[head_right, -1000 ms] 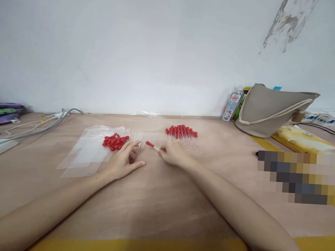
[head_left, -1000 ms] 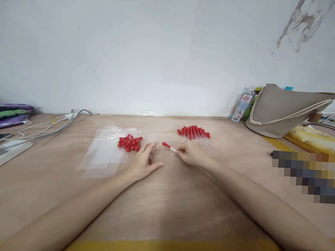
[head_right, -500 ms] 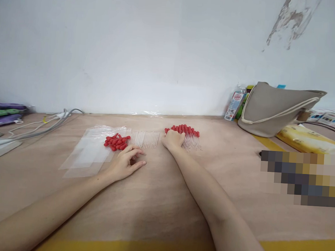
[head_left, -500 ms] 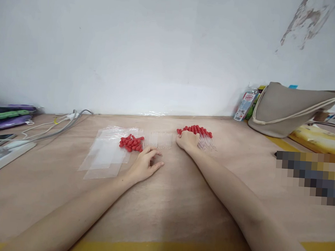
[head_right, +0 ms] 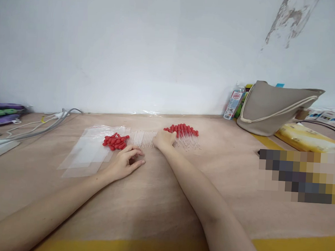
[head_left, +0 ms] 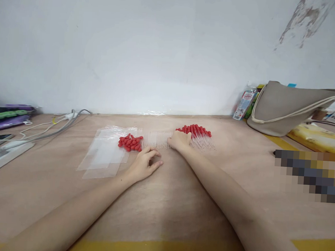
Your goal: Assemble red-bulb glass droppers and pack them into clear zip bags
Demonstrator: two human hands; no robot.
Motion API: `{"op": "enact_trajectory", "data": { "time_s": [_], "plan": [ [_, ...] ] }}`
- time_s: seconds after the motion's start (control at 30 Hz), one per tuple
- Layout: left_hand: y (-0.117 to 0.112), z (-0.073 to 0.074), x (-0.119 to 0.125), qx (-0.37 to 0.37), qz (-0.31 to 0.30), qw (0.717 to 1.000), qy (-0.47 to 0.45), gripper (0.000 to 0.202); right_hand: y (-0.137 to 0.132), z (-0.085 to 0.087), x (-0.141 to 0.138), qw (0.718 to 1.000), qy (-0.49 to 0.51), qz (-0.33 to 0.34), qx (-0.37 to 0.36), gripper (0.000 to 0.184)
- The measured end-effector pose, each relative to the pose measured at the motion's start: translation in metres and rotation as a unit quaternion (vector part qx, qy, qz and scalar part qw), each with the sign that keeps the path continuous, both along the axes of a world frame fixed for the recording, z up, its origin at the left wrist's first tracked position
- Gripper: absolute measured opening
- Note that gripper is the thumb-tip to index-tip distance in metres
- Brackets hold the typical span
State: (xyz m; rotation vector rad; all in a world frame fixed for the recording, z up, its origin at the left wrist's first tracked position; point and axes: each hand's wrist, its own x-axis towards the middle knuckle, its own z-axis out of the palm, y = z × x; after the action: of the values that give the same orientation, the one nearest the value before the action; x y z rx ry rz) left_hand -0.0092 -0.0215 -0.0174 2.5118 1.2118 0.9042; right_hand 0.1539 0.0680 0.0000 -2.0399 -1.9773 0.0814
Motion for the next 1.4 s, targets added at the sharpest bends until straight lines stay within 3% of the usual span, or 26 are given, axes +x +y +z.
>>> {"op": "enact_trajectory", "data": {
  "time_s": [0.23,0.43,0.53,0.63,0.8,0.9,0.97,1.17,1.4],
  "plan": [
    [0.000,0.000,0.000,0.003,-0.007,1.000,-0.003,0.013,0.003,0.004,-0.005,0.999,0.017,-0.021,-0.035,0.027],
    [-0.001,0.000,0.000,0.019,-0.006,1.000,0.009,0.013,-0.013,0.014,-0.002,1.000,0.016,0.013,-0.021,0.029],
    [-0.003,0.001,0.001,0.049,-0.007,0.999,0.012,0.011,-0.031,0.014,0.010,0.998,-0.004,0.042,0.039,0.030],
    [0.000,0.010,-0.001,0.089,0.009,0.996,0.007,0.011,-0.052,0.004,0.032,0.984,-0.052,0.088,0.146,0.029],
    [0.038,0.041,-0.020,0.119,0.128,0.983,0.046,0.018,-0.081,-0.020,0.079,0.940,-0.101,0.215,0.245,0.023],
    [0.074,0.057,-0.032,0.030,0.196,0.963,0.182,0.026,-0.088,-0.029,0.094,0.922,-0.074,0.239,0.295,0.019],
    [0.093,0.063,-0.035,-0.015,0.199,0.953,0.226,0.024,-0.089,-0.033,0.097,0.919,-0.058,0.233,0.313,0.019],
    [0.116,0.061,-0.029,-0.084,0.202,0.929,0.298,0.006,-0.085,-0.034,0.091,0.916,-0.038,0.238,0.321,0.016],
    [0.118,0.059,-0.033,-0.073,0.225,0.923,0.304,0.009,-0.085,-0.035,0.092,0.917,-0.034,0.238,0.318,0.015]
  ]
}}
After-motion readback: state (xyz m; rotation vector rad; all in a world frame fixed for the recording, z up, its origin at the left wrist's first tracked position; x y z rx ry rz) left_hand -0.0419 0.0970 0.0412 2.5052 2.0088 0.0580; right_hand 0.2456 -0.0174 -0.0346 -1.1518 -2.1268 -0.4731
